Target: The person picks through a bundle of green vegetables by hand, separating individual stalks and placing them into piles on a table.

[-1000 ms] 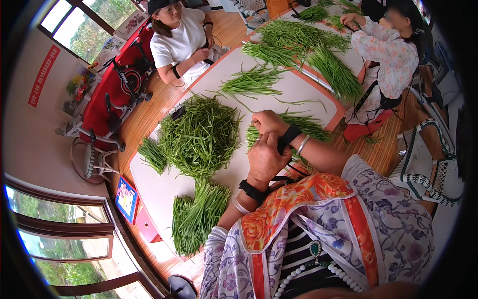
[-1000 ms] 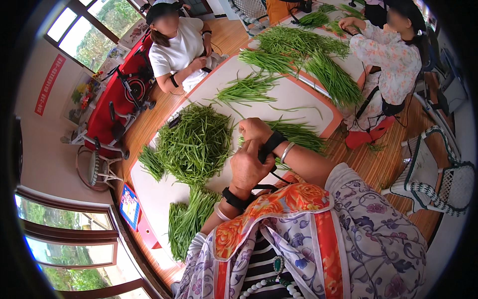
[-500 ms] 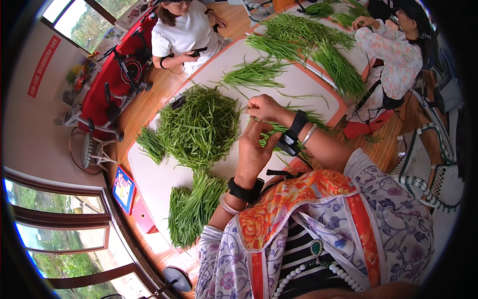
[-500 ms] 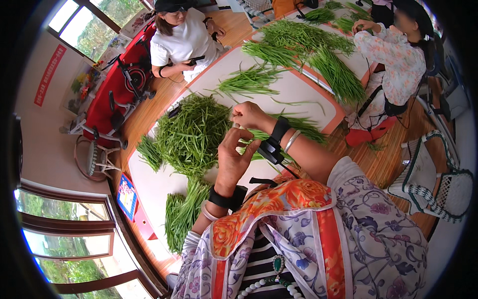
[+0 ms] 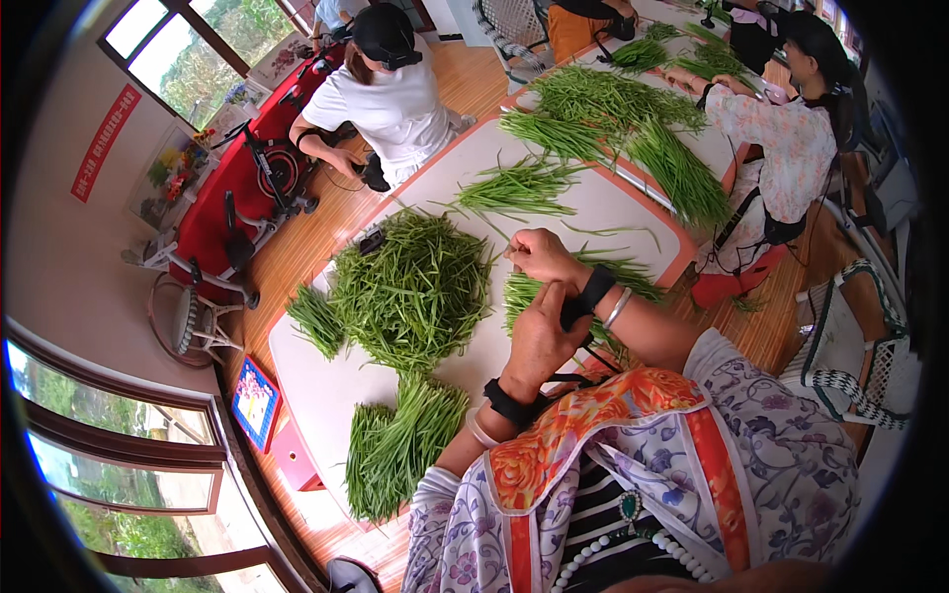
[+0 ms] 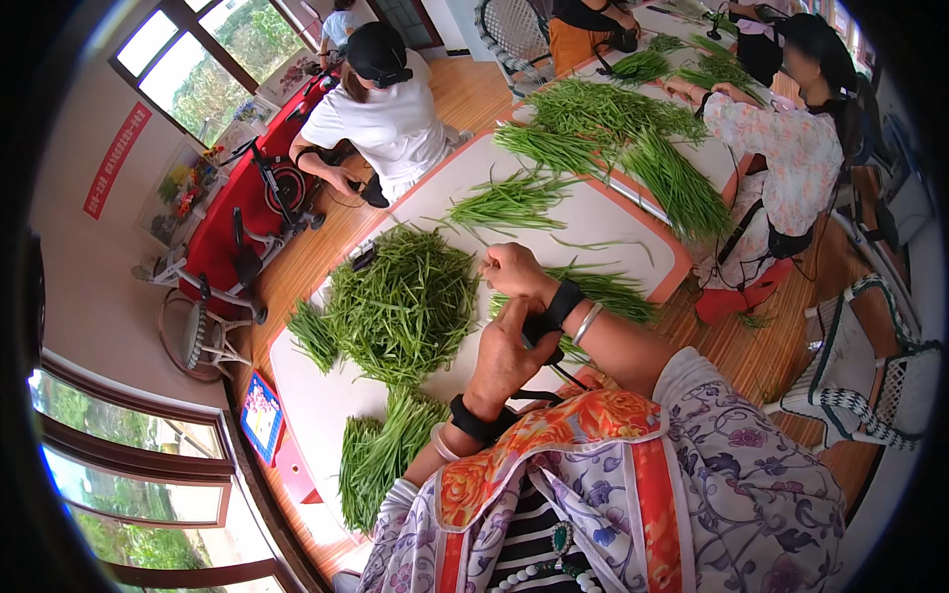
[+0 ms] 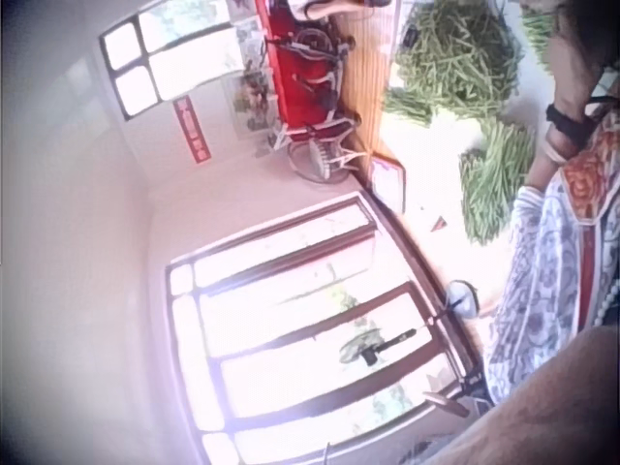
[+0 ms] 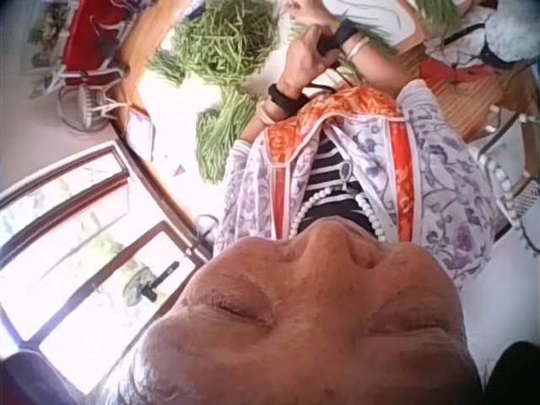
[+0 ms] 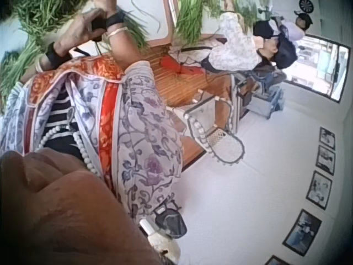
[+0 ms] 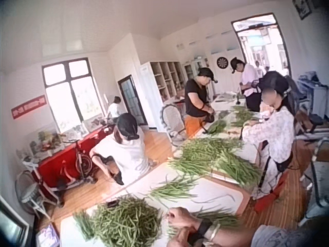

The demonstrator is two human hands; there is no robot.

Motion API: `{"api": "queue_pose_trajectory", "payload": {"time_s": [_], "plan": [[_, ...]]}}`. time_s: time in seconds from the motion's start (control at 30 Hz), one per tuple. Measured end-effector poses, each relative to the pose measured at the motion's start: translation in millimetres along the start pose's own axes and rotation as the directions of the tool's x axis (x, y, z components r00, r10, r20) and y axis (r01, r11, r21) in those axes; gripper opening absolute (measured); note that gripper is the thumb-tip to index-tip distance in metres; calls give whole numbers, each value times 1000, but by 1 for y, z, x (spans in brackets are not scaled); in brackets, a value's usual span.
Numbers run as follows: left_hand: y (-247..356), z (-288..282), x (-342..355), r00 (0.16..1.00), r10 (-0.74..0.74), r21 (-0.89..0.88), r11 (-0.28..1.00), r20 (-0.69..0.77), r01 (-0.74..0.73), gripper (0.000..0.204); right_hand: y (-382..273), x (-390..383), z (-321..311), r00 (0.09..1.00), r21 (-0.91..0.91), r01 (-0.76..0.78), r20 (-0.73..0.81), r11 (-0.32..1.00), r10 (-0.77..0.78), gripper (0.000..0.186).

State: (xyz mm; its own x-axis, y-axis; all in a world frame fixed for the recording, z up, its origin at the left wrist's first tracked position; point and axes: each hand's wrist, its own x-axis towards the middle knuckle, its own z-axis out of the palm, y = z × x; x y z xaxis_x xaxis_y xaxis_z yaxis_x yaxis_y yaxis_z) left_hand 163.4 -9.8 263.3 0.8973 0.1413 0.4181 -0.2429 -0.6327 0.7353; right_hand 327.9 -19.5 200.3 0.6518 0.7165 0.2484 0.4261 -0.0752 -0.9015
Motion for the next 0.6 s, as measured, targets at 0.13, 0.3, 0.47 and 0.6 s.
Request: {"api": "queue_pose_trajectory", "payload": {"time_s": [0.13, 0.3, 0.47, 0.6], "plan": [[-1, 10, -10, 999, -28, 126, 992, -24, 31, 33, 15, -14, 10, 997, -128, -55, 42, 990, 61, 14], [-1, 13, -19, 999, -22, 207, 978, 24, 17, 33, 28, -31, 16, 1000, -221, 7, -1, 975, -8, 14], [-26, 21, -15, 994, -22, -91, 995, 105, 32, 28, 53, -25, 14, 999, -165, -38, 26, 985, 43, 18], [-37, 10, -17, 971, -193, -196, 956, 138, 218, 27, 2, -4, 11, 996, 150, -85, 4, 985, 86, 20]]}}
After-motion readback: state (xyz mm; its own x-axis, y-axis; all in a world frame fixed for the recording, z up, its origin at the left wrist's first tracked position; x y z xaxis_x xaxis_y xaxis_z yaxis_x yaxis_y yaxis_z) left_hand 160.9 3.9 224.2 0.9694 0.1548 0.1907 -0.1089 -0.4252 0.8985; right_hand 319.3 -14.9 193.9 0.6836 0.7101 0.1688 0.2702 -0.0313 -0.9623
